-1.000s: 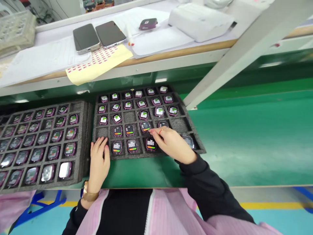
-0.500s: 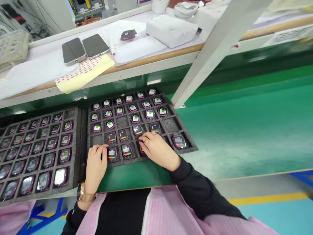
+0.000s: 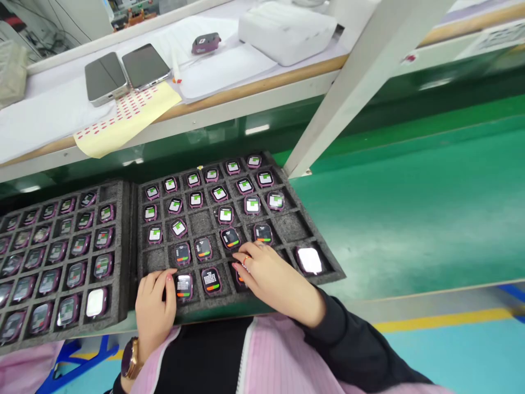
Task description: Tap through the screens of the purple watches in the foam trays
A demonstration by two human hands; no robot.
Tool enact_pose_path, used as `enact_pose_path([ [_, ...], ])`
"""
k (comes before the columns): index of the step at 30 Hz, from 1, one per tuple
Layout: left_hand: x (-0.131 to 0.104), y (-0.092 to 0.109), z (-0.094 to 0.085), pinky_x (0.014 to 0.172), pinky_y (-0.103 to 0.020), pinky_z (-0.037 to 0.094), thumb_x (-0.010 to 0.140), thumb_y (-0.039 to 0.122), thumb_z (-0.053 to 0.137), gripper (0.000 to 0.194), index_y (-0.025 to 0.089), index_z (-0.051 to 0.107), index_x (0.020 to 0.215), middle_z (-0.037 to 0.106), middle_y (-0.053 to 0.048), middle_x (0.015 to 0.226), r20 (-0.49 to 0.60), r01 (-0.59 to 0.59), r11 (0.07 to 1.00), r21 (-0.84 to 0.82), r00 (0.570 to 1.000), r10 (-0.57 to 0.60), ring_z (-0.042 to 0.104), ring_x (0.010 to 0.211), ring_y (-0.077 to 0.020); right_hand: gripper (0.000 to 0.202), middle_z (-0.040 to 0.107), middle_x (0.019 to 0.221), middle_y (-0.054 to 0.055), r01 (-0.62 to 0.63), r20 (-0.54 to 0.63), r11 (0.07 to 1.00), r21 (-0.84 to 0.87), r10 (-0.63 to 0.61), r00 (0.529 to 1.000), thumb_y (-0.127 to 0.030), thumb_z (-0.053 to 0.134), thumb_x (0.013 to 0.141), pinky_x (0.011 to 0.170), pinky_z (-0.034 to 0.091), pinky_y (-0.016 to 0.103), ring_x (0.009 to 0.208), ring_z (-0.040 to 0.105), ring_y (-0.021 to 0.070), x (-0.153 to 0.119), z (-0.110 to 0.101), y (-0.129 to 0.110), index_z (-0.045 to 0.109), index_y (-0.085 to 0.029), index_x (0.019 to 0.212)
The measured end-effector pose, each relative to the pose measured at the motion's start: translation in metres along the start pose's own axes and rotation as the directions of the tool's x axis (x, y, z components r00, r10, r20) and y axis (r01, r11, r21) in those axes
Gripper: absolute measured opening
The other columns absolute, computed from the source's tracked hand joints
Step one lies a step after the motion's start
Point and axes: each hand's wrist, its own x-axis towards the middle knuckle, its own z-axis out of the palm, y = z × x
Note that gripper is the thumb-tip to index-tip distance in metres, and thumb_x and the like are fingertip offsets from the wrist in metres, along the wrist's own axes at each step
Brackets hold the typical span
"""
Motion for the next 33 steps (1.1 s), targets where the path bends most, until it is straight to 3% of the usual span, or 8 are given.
enact_pose_path([
  [6, -0.005, -0.005, -0.004, 0.089, -0.033, 0.043, 0.099, 0.016, 0.05, 0.02, 0.019, 0.068, 0.108, 0.067, -0.006, 0.1, -0.027, -0.029, 0.999, -0.013, 0.999, 0.029, 0.058, 0.093, -0.0208, 0.027, 0.069, 0.102, 0.011, 0.045, 0.065, 0.994, 0.099, -0.052, 0.997, -0.017, 0.044, 0.106, 0.082, 0.059, 0.049, 0.089, 0.068, 0.0287, 0.008, -0.017, 0.0, 0.07, -0.014, 0.109],
  [10, 0.006, -0.004, -0.01, 0.083, -0.032, 0.043, 0.101, 0.019, 0.048, 0.021, 0.021, 0.068, 0.097, 0.069, -0.002, 0.093, 0.022, 0.068, 0.996, -0.056, 0.998, -0.067, 0.06, 0.087, -0.0187, 0.018, 0.069, 0.108, 0.011, -0.009, -0.059, 1.0, 0.028, 0.01, 0.998, -0.016, 0.057, 0.099, 0.088, 0.056, 0.051, 0.097, 0.066, 0.0312, 0.028, -0.023, 0.007, 0.067, -0.014, 0.114],
  [14, 0.024, -0.005, -0.015, 0.085, -0.035, 0.042, 0.104, 0.026, 0.042, 0.028, 0.021, 0.065, 0.089, 0.068, -0.003, 0.091, 0.115, 0.233, 0.962, -0.139, 0.969, -0.218, 0.059, 0.09, -0.0213, 0.039, 0.063, 0.123, 0.014, 0.057, 0.012, 0.994, -0.089, -0.056, 0.998, -0.011, 0.07, 0.086, 0.091, 0.055, 0.053, 0.109, 0.062, 0.0358, 0.042, -0.018, 0.016, 0.063, -0.013, 0.124],
  [17, 0.035, -0.007, -0.012, 0.08, -0.038, 0.04, 0.103, 0.028, 0.041, 0.03, 0.021, 0.058, 0.079, 0.063, -0.005, 0.084, 0.146, 0.241, 0.968, -0.068, 0.962, -0.23, 0.055, 0.084, -0.0242, 0.042, 0.063, 0.123, 0.013, 0.123, 0.065, 0.984, -0.128, -0.115, 0.991, -0.007, 0.072, 0.082, 0.088, 0.055, 0.05, 0.108, 0.063, 0.0358, 0.048, -0.017, 0.022, 0.064, -0.015, 0.123],
  [22, 0.045, -0.011, -0.002, 0.073, -0.038, 0.035, 0.102, 0.028, 0.041, 0.034, 0.024, 0.046, 0.068, 0.056, -0.005, 0.074, 0.14, 0.2, 0.979, 0.041, 0.969, -0.204, 0.05, 0.076, -0.0251, 0.036, 0.066, 0.114, 0.013, 0.21, 0.073, 0.968, -0.136, -0.202, 0.977, -0.013, 0.076, 0.084, 0.088, 0.054, 0.047, 0.102, 0.065, 0.0334, 0.05, -0.021, 0.025, 0.068, -0.012, 0.118],
  [28, 0.046, -0.012, 0.002, 0.073, -0.038, 0.032, 0.102, 0.03, 0.041, 0.035, 0.025, 0.04, 0.068, 0.053, -0.005, 0.073, 0.124, 0.191, 0.979, 0.073, 0.972, -0.199, 0.047, 0.076, -0.0255, 0.034, 0.067, 0.114, 0.014, 0.215, 0.053, 0.971, -0.104, -0.211, 0.976, -0.021, 0.077, 0.087, 0.09, 0.054, 0.049, 0.104, 0.064, 0.0337, 0.042, -0.022, 0.027, 0.068, -0.011, 0.118],
  [33, 0.046, -0.013, 0.003, 0.073, -0.038, 0.032, 0.102, 0.03, 0.041, 0.036, 0.025, 0.038, 0.067, 0.052, -0.004, 0.072, 0.133, 0.189, 0.979, 0.074, 0.971, -0.198, 0.047, 0.076, -0.0257, 0.039, 0.066, 0.122, 0.017, 0.128, -0.058, 0.987, -0.098, -0.134, 0.989, -0.028, 0.058, 0.101, 0.094, 0.054, 0.052, 0.113, 0.062, 0.0345, 0.042, -0.024, 0.03, 0.056, -0.011, 0.136],
])
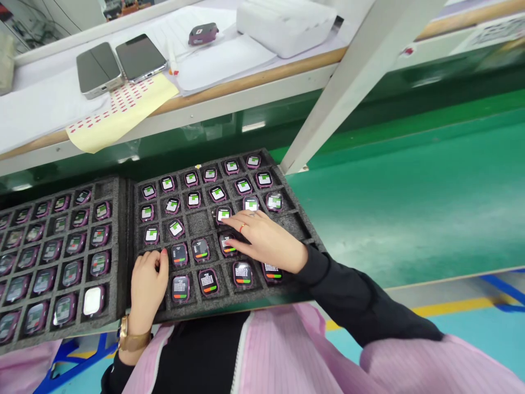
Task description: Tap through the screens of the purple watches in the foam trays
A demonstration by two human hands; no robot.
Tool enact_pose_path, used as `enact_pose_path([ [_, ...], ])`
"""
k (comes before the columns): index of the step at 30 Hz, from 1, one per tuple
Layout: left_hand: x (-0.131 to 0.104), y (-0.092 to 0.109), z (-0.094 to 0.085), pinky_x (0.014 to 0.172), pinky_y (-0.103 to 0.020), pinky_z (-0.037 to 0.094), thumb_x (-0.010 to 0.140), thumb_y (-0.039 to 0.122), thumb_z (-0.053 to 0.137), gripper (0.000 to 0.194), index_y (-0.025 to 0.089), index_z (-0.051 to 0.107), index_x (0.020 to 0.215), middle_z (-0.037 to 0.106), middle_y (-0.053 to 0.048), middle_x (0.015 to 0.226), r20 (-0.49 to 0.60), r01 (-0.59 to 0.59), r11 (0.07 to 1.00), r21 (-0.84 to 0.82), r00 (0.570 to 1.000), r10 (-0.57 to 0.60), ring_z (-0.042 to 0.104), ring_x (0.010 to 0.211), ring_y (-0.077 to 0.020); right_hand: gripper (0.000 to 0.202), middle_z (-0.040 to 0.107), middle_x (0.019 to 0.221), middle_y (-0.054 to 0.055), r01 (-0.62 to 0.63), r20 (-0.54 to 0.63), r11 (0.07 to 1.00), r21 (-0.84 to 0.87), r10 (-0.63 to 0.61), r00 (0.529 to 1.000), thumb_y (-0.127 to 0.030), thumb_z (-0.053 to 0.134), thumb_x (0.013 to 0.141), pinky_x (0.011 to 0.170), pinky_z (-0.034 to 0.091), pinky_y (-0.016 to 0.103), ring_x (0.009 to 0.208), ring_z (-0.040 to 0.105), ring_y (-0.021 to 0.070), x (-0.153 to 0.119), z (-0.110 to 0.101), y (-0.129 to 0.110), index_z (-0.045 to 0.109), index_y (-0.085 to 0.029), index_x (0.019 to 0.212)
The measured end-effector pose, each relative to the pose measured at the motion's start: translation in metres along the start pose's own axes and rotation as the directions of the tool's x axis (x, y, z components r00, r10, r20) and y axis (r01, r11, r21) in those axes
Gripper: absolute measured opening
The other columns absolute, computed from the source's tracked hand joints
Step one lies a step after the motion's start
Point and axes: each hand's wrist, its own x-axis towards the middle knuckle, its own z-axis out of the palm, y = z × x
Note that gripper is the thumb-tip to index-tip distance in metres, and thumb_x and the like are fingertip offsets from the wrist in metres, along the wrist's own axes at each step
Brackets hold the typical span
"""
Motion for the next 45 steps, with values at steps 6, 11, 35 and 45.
enact_pose_path([
  [6, 0.003, -0.001, -0.001, 0.072, -0.037, 0.031, 0.102, 0.031, 0.042, 0.038, 0.025, 0.035, 0.066, 0.052, -0.004, 0.068, 0.01, 0.001, 1.0, -0.003, 1.0, -0.001, 0.047, 0.074, -0.0253, 0.051, 0.052, 0.143, 0.022, 0.018, -0.052, 1.0, 0.011, -0.017, 0.999, -0.018, 0.042, 0.101, 0.115, 0.039, 0.059, 0.136, 0.047, 0.0336, 0.009, 0.011, -0.001, 0.036, -0.005, 0.15],
  [11, 0.002, 0.0, -0.001, 0.072, -0.038, 0.031, 0.103, 0.03, 0.042, 0.038, 0.025, 0.034, 0.066, 0.052, -0.004, 0.068, 0.018, 0.011, 1.0, 0.005, 1.0, -0.011, 0.047, 0.074, -0.0251, 0.05, 0.054, 0.141, 0.025, 0.037, 0.008, 0.999, 0.008, -0.037, 0.999, -0.015, 0.038, 0.099, 0.117, 0.03, 0.068, 0.14, 0.042, 0.0366, 0.01, 0.012, -0.002, 0.038, 0.001, 0.146],
  [35, -0.03, -0.002, -0.006, 0.088, -0.038, 0.038, 0.103, 0.03, 0.045, 0.018, 0.02, 0.056, 0.092, 0.059, -0.005, 0.091, -0.03, 0.003, 0.985, -0.172, 1.0, -0.008, 0.051, 0.092, -0.0248, 0.043, 0.062, 0.129, 0.024, -0.177, -0.249, 0.982, -0.068, 0.155, 0.956, -0.02, 0.038, 0.1, 0.115, 0.029, 0.073, 0.133, 0.05, 0.038, -0.028, 0.001, 0.031, 0.056, -0.002, 0.135],
  [45, 0.007, 0.002, -0.01, 0.077, -0.04, 0.04, 0.105, 0.034, 0.034, 0.037, 0.023, 0.05, 0.073, 0.064, -0.008, 0.079, 0.123, 0.06, 0.995, 0.084, 0.99, -0.07, 0.057, 0.081, -0.0283, 0.039, 0.068, 0.123, 0.014, -0.317, -0.367, 0.948, -0.027, 0.286, 0.885, -0.019, 0.044, 0.099, 0.119, 0.024, 0.071, 0.129, 0.055, 0.0366, -0.055, -0.007, 0.047, 0.061, -0.016, 0.134],
])
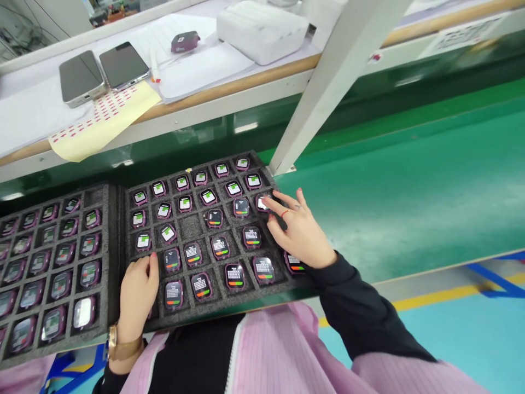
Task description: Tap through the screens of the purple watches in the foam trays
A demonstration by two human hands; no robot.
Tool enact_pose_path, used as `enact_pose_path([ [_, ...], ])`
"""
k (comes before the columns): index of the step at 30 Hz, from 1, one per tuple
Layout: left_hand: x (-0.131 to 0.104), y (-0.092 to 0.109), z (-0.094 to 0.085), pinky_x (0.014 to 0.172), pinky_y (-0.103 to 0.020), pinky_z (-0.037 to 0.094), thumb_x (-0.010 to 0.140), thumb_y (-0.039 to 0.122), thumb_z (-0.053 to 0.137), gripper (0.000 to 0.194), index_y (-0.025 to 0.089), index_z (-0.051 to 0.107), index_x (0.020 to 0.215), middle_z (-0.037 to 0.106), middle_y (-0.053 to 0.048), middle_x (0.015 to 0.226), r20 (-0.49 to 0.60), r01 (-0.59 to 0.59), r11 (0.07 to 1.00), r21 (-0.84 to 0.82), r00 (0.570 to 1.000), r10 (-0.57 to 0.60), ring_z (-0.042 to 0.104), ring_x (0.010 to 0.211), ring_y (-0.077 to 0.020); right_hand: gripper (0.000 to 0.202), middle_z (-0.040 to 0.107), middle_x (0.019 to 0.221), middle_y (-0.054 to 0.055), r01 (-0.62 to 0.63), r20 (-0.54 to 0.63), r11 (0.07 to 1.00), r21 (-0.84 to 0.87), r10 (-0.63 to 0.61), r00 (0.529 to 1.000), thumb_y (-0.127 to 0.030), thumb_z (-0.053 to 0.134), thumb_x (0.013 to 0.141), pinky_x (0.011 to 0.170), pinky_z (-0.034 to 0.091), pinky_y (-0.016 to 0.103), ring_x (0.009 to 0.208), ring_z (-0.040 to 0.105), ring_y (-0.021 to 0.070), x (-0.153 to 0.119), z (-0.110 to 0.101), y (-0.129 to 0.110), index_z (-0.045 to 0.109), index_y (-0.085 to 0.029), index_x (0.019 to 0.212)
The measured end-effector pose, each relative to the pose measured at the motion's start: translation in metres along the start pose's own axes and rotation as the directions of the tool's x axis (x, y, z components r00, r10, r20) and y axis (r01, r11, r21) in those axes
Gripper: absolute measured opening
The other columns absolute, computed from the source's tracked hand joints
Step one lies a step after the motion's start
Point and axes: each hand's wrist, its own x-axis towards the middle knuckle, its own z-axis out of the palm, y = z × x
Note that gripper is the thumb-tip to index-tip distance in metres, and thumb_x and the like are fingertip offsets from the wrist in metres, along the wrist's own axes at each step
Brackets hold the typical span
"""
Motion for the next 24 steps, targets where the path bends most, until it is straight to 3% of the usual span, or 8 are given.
enact_pose_path([
  [9, 0.005, 0.002, 0.001, 0.075, -0.038, 0.039, 0.105, 0.033, 0.035, 0.038, 0.023, 0.053, 0.073, 0.067, -0.007, 0.079, -0.005, -0.015, 0.999, 0.05, 1.0, 0.015, 0.059, 0.082, -0.0275, 0.043, 0.066, 0.127, 0.019, -0.026, 0.1, 1.0, -0.006, 0.026, 0.995, -0.024, 0.039, 0.099, 0.117, 0.024, 0.074, 0.133, 0.05, 0.0379, 0.001, 0.007, 0.003, 0.062, -0.009, 0.132],
  [15, -0.006, -0.002, 0.005, 0.074, -0.039, 0.037, 0.105, 0.034, 0.036, 0.036, 0.024, 0.045, 0.072, 0.058, -0.005, 0.075, -0.059, -0.084, 0.996, -0.027, 0.995, 0.082, 0.053, 0.076, -0.026, 0.041, 0.067, 0.126, 0.016, -0.008, 0.098, 1.0, 0.007, 0.008, 0.995, -0.023, 0.042, 0.099, 0.118, 0.025, 0.072, 0.133, 0.052, 0.0368, 0.008, 0.0, 0.003, 0.062, -0.015, 0.134],
  [21, -0.031, 0.002, 0.005, 0.084, -0.04, 0.039, 0.105, 0.028, 0.039, 0.025, 0.02, 0.059, 0.092, 0.063, -0.006, 0.092, -0.165, -0.085, 0.978, -0.188, 0.985, 0.054, 0.055, 0.089, -0.0251, 0.04, 0.067, 0.124, 0.017, 0.114, 0.126, 0.991, 0.076, -0.123, 0.984, -0.018, 0.041, 0.099, 0.118, 0.027, 0.071, 0.131, 0.054, 0.0346, 0.019, 0.01, -0.031, 0.062, -0.013, 0.132],
  [24, -0.051, 0.004, 0.005, 0.088, -0.039, 0.039, 0.101, 0.013, 0.044, 0.022, 0.021, 0.063, 0.092, 0.064, -0.005, 0.093, -0.369, -0.191, 0.952, -0.24, 0.925, 0.093, 0.057, 0.094, -0.0221, 0.039, 0.065, 0.127, 0.021, 0.209, 0.16, 0.968, 0.136, -0.23, 0.96, -0.016, 0.039, 0.1, 0.117, 0.028, 0.071, 0.132, 0.053, 0.0347, 0.029, 0.019, -0.061, 0.06, -0.007, 0.132],
])
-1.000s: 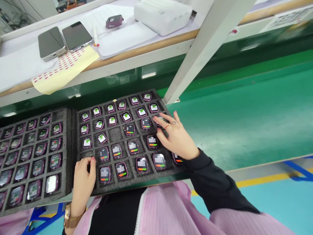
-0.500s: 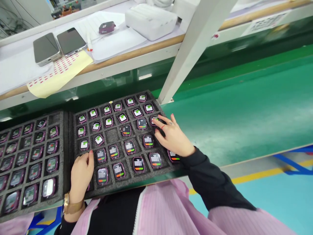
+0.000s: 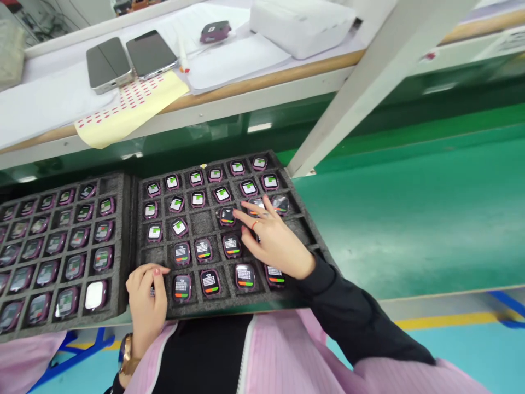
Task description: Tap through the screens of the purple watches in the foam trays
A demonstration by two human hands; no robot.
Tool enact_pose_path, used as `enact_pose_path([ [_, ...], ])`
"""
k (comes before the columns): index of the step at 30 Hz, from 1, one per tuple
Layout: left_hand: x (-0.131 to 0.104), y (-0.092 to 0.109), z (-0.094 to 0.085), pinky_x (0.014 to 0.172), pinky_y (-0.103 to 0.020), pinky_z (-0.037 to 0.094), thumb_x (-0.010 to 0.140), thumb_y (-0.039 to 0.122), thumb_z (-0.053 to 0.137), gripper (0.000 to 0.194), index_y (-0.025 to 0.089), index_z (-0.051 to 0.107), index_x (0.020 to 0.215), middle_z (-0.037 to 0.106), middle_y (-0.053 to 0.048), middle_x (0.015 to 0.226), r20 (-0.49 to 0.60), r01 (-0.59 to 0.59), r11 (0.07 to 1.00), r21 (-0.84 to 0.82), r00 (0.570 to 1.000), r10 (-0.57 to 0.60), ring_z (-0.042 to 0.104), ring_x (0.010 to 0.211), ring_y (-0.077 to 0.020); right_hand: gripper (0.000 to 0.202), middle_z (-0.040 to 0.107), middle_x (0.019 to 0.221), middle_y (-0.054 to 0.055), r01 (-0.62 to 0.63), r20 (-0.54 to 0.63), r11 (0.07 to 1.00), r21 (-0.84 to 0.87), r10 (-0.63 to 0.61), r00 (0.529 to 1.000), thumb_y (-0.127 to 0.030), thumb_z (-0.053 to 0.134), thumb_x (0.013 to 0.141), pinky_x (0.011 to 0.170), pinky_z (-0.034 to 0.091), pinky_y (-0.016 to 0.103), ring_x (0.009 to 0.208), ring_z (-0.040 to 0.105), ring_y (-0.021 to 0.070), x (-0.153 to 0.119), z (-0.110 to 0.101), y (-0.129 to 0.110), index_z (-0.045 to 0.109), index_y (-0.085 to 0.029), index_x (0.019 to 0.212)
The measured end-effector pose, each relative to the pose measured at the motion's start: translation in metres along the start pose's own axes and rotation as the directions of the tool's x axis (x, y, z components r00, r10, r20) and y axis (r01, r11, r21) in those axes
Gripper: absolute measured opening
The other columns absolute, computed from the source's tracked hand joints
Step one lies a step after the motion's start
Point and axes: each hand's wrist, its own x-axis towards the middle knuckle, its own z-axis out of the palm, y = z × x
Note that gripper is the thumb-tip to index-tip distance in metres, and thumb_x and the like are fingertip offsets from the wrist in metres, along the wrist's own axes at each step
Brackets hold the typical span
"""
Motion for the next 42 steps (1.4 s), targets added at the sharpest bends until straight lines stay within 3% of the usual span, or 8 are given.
enact_pose_path([
  [4, -0.028, 0.002, -0.002, 0.076, -0.035, 0.041, 0.091, -0.001, 0.046, 0.025, 0.019, 0.058, 0.082, 0.059, -0.002, 0.075, -0.212, -0.182, 0.978, -0.103, 0.965, 0.157, 0.052, 0.077, -0.0176, 0.043, 0.064, 0.13, 0.021, 0.147, 0.129, 0.987, 0.072, -0.155, 0.979, -0.013, 0.038, 0.101, 0.12, 0.026, 0.068, 0.138, 0.046, 0.0336, 0.026, 0.014, -0.034, 0.052, -0.002, 0.14],
  [8, -0.048, -0.004, 0.007, 0.056, -0.031, 0.028, 0.086, -0.003, 0.047, 0.029, 0.021, 0.043, 0.07, 0.047, 0.003, 0.057, -0.229, -0.278, 0.946, -0.169, 0.944, 0.236, 0.038, 0.055, -0.0134, 0.047, 0.066, 0.127, 0.021, 0.279, 0.224, 0.952, 0.123, -0.3, 0.927, -0.011, 0.038, 0.1, 0.122, 0.023, 0.065, 0.139, 0.044, 0.0341, 0.051, 0.031, -0.057, 0.048, 0.003, 0.143],
  [11, -0.053, -0.009, 0.014, 0.054, -0.035, 0.018, 0.085, 0.001, 0.05, 0.035, 0.022, 0.033, 0.063, 0.035, 0.005, 0.051, -0.242, -0.352, 0.926, -0.134, 0.918, 0.314, 0.028, 0.051, -0.0136, 0.046, 0.069, 0.12, 0.021, 0.326, 0.248, 0.935, 0.14, -0.352, 0.903, -0.011, 0.039, 0.099, 0.122, 0.025, 0.063, 0.139, 0.045, 0.0337, 0.062, 0.044, -0.066, 0.049, 0.004, 0.142],
  [15, -0.052, -0.013, 0.016, 0.054, -0.035, 0.018, 0.085, 0.006, 0.052, 0.034, 0.022, 0.035, 0.061, 0.034, 0.005, 0.051, -0.219, -0.413, 0.907, -0.076, 0.895, 0.389, 0.028, 0.052, -0.0145, 0.045, 0.067, 0.124, 0.02, 0.33, 0.231, 0.932, 0.15, -0.358, 0.905, -0.011, 0.039, 0.098, 0.121, 0.028, 0.064, 0.136, 0.048, 0.0342, 0.068, 0.058, -0.068, 0.052, 0.001, 0.14],
  [20, -0.052, -0.016, 0.016, 0.053, -0.035, 0.018, 0.085, 0.009, 0.051, 0.032, 0.022, 0.037, 0.059, 0.034, 0.004, 0.05, -0.225, -0.449, 0.892, -0.054, 0.876, 0.427, 0.028, 0.051, -0.015, 0.049, 0.07, 0.117, 0.02, 0.348, 0.295, 0.929, 0.125, -0.37, 0.881, -0.007, 0.041, 0.093, 0.119, 0.027, 0.069, 0.136, 0.048, 0.0351, 0.071, 0.062, -0.065, 0.055, -0.001, 0.139],
  [26, -0.053, -0.017, 0.018, 0.053, -0.035, 0.018, 0.086, 0.01, 0.052, 0.033, 0.021, 0.037, 0.058, 0.035, 0.004, 0.05, -0.23, -0.453, 0.89, -0.047, 0.872, 0.431, 0.028, 0.051, -0.0148, 0.049, 0.068, 0.122, 0.019, 0.348, 0.256, 0.927, 0.143, -0.374, 0.891, -0.006, 0.038, 0.092, 0.121, 0.026, 0.067, 0.137, 0.048, 0.033, 0.083, 0.06, -0.074, 0.059, -0.003, 0.136],
  [39, -0.054, -0.017, 0.018, 0.052, -0.035, 0.019, 0.084, 0.012, 0.053, 0.033, 0.022, 0.038, 0.057, 0.035, 0.004, 0.05, -0.24, -0.433, 0.901, 0.008, 0.874, 0.423, 0.029, 0.051, -0.0151, 0.053, 0.071, 0.116, 0.019, 0.404, 0.342, 0.896, 0.185, -0.444, 0.828, -0.005, 0.044, 0.088, 0.122, 0.023, 0.065, 0.142, 0.041, 0.0326, 0.106, 0.102, -0.099, 0.054, 0.001, 0.14],
  [42, -0.055, -0.018, 0.018, 0.051, -0.034, 0.02, 0.085, 0.013, 0.053, 0.033, 0.021, 0.038, 0.057, 0.036, 0.003, 0.051, -0.237, -0.432, 0.902, 0.011, 0.875, 0.423, 0.029, 0.052, -0.0153, 0.051, 0.067, 0.126, 0.02, 0.389, 0.319, 0.906, 0.166, -0.423, 0.848, -0.006, 0.04, 0.091, 0.121, 0.023, 0.066, 0.141, 0.043, 0.0323, 0.11, 0.1, -0.096, 0.055, -0.001, 0.139],
])
